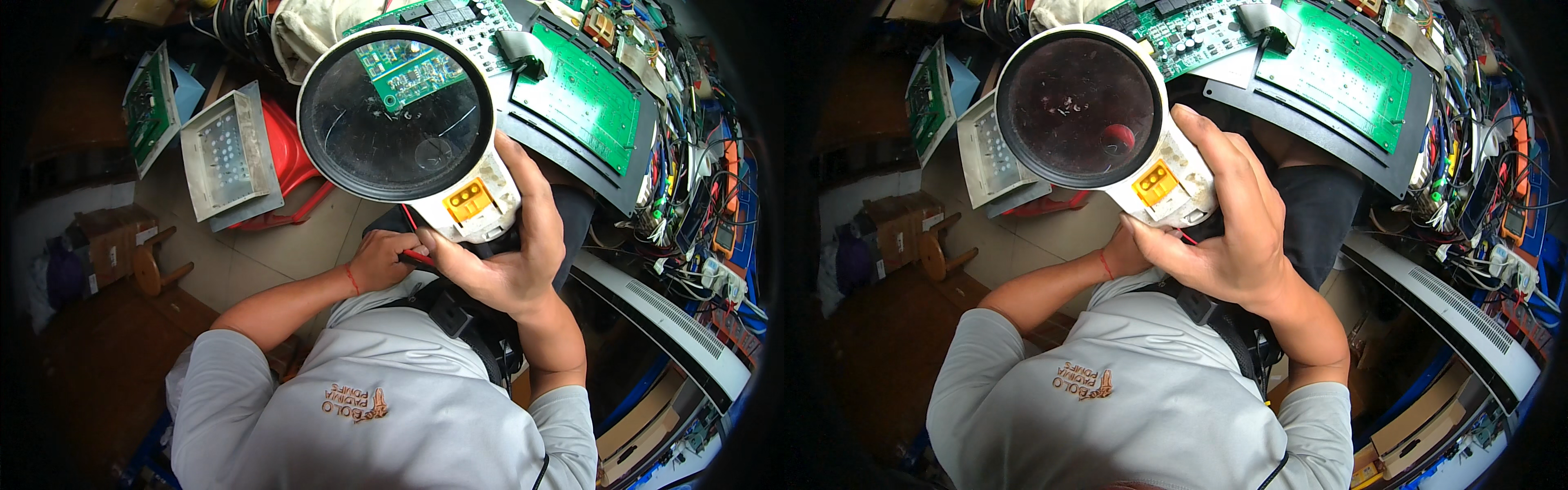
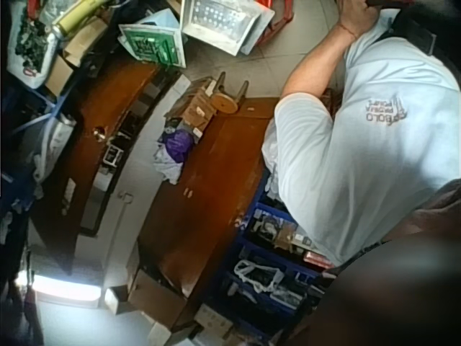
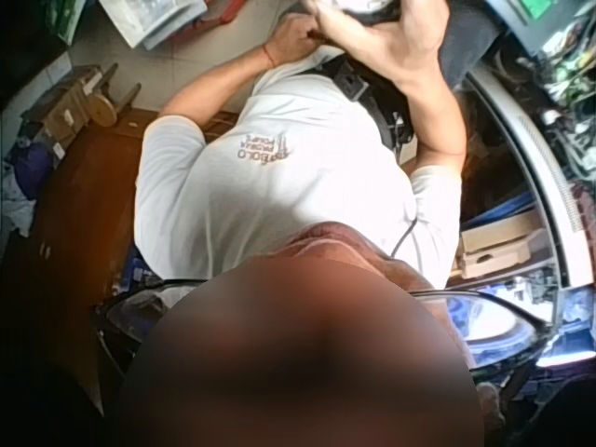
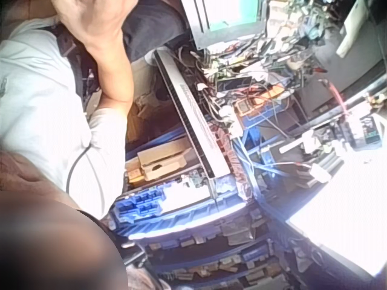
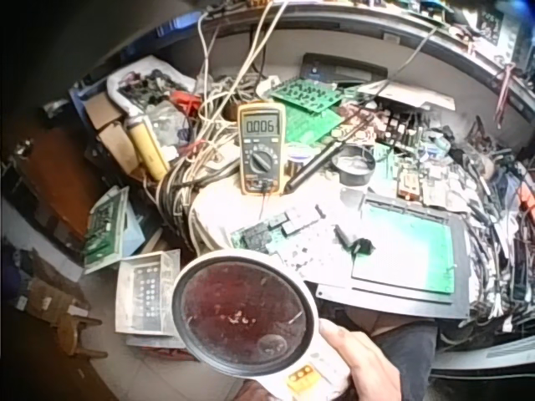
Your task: The person uses a multimeter to test points on a green circuit board, then uses a magnifying lamp to visually inspect the board. They also briefly handle a smartphone.
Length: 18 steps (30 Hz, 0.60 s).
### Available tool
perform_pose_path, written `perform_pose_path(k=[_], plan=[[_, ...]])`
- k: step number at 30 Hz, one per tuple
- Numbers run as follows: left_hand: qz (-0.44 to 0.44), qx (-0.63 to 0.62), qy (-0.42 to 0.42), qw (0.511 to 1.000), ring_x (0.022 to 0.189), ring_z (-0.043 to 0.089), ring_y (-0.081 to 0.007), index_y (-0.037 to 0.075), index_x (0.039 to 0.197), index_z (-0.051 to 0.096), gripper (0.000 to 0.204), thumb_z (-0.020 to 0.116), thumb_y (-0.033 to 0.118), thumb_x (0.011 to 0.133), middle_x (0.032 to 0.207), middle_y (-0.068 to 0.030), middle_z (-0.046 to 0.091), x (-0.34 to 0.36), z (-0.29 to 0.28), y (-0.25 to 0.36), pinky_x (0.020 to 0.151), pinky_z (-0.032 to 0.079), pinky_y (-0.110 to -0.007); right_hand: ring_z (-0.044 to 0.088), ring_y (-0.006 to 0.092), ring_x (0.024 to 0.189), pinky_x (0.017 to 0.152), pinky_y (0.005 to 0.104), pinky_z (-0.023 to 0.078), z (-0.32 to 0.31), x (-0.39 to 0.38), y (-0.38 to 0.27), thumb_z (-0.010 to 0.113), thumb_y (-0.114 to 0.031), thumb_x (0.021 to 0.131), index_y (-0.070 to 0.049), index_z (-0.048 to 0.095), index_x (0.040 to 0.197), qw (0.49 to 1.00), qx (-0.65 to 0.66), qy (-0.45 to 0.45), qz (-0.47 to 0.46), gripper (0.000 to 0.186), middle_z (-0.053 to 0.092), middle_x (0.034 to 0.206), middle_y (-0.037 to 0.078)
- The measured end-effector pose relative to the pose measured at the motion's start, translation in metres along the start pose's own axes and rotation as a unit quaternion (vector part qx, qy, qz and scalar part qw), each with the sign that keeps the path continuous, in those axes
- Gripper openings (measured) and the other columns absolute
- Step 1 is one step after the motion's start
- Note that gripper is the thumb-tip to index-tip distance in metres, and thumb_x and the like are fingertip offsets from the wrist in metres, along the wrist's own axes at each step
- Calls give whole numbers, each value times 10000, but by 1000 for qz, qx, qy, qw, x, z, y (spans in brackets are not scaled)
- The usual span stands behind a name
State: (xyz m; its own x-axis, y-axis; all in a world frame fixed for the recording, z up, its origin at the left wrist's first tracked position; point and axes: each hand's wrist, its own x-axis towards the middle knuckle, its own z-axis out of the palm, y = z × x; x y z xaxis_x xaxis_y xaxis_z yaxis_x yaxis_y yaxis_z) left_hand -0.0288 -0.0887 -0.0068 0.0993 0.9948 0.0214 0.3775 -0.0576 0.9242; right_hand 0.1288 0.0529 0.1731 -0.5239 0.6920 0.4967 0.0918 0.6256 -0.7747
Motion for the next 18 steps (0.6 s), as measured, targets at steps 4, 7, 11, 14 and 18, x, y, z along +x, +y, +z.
perform_pose_path(k=[4, 7, 11, 14, 18], plan=[[3, -3, -17, 1000, 738, 693, -387, 90, 893, 697, 100, 735, 174, 931, 770, -144, 691, 5, -8, 8, 645, 520, -455, 683, 271, 1227, 1053, 373, 544, 5, 0, 6, 938, -88, 734, 137, 465, 1499, 1000, -8, 13, 6, 927, 646, 1371, 233], [13, -3, -9, 1000, 724, 687, -388, 90, 881, 692, 141, 731, 202, 958, 757, -142, 686, 6, -11, 13, 634, 512, -460, 687, 262, 1221, 1051, 369, 542, 8, 1, 10, 935, -75, 736, 129, 472, 1499, 1000, -15, 17, 15, 916, 649, 1372, 228], [-4, -6, -23, 1000, 727, 689, -389, 87, 883, 698, 139, 739, 201, 951, 756, -142, 690, 5, -15, 18, 634, 514, -464, 691, 261, 1212, 1045, 365, 543, 10, 1, 15, 937, -83, 739, 131, 480, 1493, 999, -13, 13, 29, 907, 657, 1354, 226], [3, -22, -17, 1000, 733, 692, -389, 87, 894, 707, 119, 744, 191, 937, 765, -141, 698, 5, -15, 19, 638, 518, -462, 694, 260, 1203, 1041, 364, 544, 10, 1, 16, 937, -86, 740, 131, 485, 1488, 999, -15, 13, 33, 900, 665, 1335, 222], [0, -22, -20, 1000, 737, 694, -388, 87, 898, 711, 111, 747, 187, 930, 770, -141, 702, 5, -15, 19, 641, 520, -462, 698, 259, 1194, 1037, 361, 544, 11, 1, 16, 939, -92, 738, 130, 490, 1483, 999, -17, 15, 30, 899, 671, 1320, 222]])
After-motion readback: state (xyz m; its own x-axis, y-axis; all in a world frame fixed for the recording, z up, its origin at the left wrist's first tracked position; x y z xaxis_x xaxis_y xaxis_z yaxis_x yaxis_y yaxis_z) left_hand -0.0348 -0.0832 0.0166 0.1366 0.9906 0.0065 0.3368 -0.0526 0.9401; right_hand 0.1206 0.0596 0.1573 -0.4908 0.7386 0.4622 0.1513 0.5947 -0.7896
